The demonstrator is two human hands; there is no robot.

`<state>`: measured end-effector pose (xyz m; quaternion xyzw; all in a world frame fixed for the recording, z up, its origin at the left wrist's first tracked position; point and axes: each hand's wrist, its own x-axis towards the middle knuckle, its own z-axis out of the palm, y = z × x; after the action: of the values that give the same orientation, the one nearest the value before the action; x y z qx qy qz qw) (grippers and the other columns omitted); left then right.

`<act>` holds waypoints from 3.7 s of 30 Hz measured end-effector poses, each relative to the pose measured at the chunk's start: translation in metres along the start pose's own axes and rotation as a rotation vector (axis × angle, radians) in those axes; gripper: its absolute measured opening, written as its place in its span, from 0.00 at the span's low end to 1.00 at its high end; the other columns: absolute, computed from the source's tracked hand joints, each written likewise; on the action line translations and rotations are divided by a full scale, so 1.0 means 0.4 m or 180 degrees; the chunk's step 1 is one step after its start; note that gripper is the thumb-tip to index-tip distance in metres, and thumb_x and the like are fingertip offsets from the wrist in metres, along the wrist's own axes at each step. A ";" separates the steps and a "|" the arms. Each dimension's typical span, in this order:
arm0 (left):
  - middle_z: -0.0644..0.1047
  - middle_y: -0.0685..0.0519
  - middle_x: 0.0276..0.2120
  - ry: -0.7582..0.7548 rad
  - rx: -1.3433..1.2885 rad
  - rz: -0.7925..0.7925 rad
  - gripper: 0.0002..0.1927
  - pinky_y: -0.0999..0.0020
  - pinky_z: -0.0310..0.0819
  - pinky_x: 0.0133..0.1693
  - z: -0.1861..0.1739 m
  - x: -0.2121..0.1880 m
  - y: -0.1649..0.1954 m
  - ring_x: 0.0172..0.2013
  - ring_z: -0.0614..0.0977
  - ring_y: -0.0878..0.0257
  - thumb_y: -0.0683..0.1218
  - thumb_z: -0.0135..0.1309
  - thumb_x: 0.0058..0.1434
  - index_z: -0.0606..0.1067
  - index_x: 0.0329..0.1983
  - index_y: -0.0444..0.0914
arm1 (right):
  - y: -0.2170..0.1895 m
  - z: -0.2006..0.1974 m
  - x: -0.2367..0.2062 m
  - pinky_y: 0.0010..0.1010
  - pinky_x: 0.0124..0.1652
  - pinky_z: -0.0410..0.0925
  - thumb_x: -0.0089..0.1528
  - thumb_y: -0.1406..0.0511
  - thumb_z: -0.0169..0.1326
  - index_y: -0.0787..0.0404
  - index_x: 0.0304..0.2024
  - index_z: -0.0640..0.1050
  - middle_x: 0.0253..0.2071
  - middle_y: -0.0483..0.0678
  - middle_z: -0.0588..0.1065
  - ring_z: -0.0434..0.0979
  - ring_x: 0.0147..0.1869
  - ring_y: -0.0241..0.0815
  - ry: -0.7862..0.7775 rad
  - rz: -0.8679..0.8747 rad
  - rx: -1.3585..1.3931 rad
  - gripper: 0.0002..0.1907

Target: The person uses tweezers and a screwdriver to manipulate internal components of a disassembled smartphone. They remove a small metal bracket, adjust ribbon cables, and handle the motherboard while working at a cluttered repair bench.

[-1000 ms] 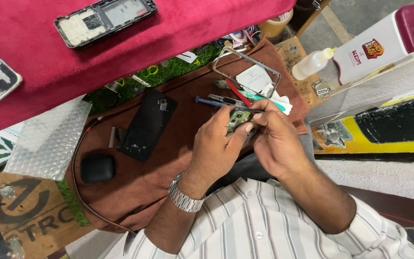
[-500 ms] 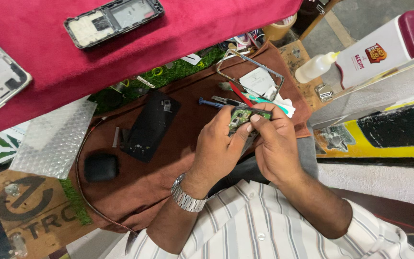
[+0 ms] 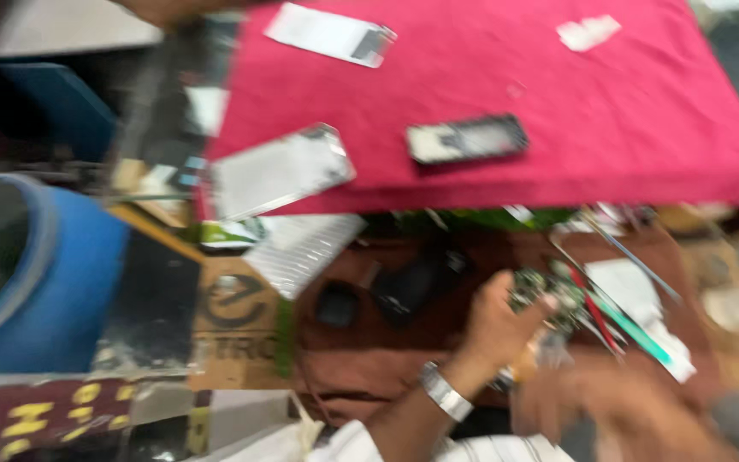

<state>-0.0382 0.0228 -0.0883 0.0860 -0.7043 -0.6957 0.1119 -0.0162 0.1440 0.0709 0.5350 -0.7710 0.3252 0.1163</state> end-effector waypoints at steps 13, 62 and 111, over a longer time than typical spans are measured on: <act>0.79 0.54 0.33 -0.0377 -0.1623 -0.0792 0.14 0.70 0.77 0.34 0.026 0.015 -0.041 0.32 0.79 0.70 0.49 0.64 0.63 0.76 0.42 0.35 | -0.057 -0.062 0.231 0.35 0.55 0.64 0.58 0.64 0.59 0.60 0.55 0.74 0.51 0.47 0.73 0.71 0.56 0.43 -0.0918 -0.1067 -0.0624 0.23; 0.78 0.52 0.44 0.0532 -0.2886 -0.0091 0.14 0.69 0.76 0.49 -0.056 0.002 0.083 0.43 0.79 0.67 0.36 0.56 0.64 0.71 0.52 0.34 | 0.325 0.165 -0.335 0.48 0.44 0.71 0.59 0.67 0.60 0.65 0.42 0.80 0.40 0.59 0.78 0.79 0.43 0.60 0.0026 0.2580 -0.1508 0.10; 0.81 0.49 0.44 -0.0583 -0.1996 0.0311 0.18 0.71 0.83 0.45 -0.078 -0.101 0.250 0.43 0.84 0.67 0.40 0.62 0.64 0.67 0.51 0.34 | 0.044 0.067 -0.171 0.34 0.50 0.77 0.72 0.74 0.56 0.68 0.50 0.73 0.44 0.58 0.79 0.83 0.46 0.44 0.2481 0.1735 0.2846 0.05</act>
<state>0.0128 0.0058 0.0102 -0.0493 -0.4663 -0.8773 0.1024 -0.0002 0.1825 0.0078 0.1600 -0.5708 0.8026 0.0669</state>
